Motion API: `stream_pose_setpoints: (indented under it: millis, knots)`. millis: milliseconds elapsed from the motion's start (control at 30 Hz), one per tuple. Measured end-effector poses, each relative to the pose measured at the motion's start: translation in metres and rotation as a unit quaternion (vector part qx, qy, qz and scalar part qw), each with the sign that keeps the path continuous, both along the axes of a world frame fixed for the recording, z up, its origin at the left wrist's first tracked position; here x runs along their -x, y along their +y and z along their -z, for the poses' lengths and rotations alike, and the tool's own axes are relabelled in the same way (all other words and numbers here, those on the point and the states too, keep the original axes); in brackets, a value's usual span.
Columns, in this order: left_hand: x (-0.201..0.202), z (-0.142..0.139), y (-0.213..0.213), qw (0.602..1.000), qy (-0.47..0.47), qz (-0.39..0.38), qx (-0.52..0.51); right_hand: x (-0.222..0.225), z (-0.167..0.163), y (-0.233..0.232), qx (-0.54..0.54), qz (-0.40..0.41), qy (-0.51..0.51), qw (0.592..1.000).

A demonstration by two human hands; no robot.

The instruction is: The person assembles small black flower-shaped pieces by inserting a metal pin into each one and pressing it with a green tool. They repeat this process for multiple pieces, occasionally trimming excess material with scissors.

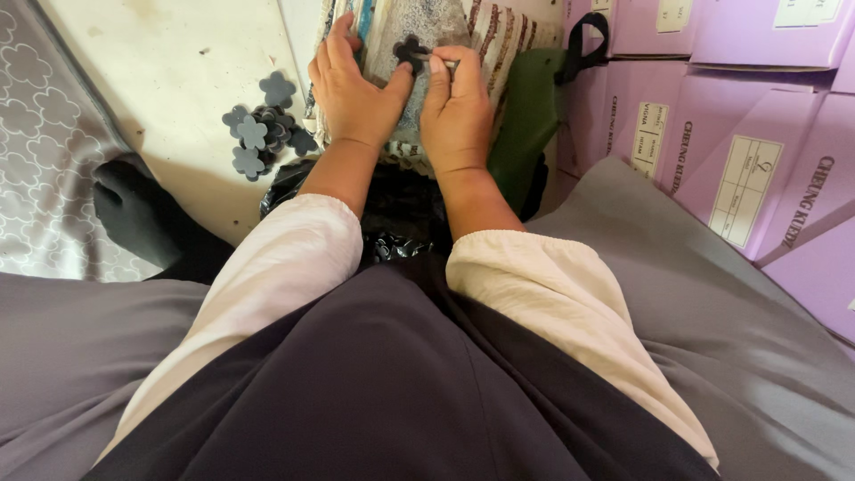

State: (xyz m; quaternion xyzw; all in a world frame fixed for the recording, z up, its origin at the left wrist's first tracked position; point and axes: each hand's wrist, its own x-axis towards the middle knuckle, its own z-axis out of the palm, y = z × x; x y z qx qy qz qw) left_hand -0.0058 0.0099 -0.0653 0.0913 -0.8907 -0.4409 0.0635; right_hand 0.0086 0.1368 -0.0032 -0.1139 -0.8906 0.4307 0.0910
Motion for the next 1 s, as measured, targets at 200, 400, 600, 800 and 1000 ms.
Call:
stream_pose_setpoints:
  millis: [200,400,600,800,1000]
  knots:
    - [-0.003,-0.003,-0.008,0.999,0.000,0.038,-0.021,0.004,-0.007,-0.003,-0.001,-0.007,0.021,1.000]
    - [-0.003,-0.006,-0.013,0.998,-0.008,0.054,-0.018,0.007,-0.016,-0.001,-0.059,-0.023,0.013,0.998]
    - [-0.006,-0.016,-0.021,0.995,0.042,0.088,0.016,0.012,-0.028,0.004,-0.038,-0.027,-0.019,0.999]
    - [-0.001,-0.031,-0.019,0.988,0.108,0.111,0.015,0.017,-0.038,0.005,-0.051,-0.039,-0.048,0.997]
    - [0.009,-0.041,-0.006,0.992,0.071,0.103,0.010,0.018,-0.034,0.004,-0.031,-0.029,-0.042,0.998]
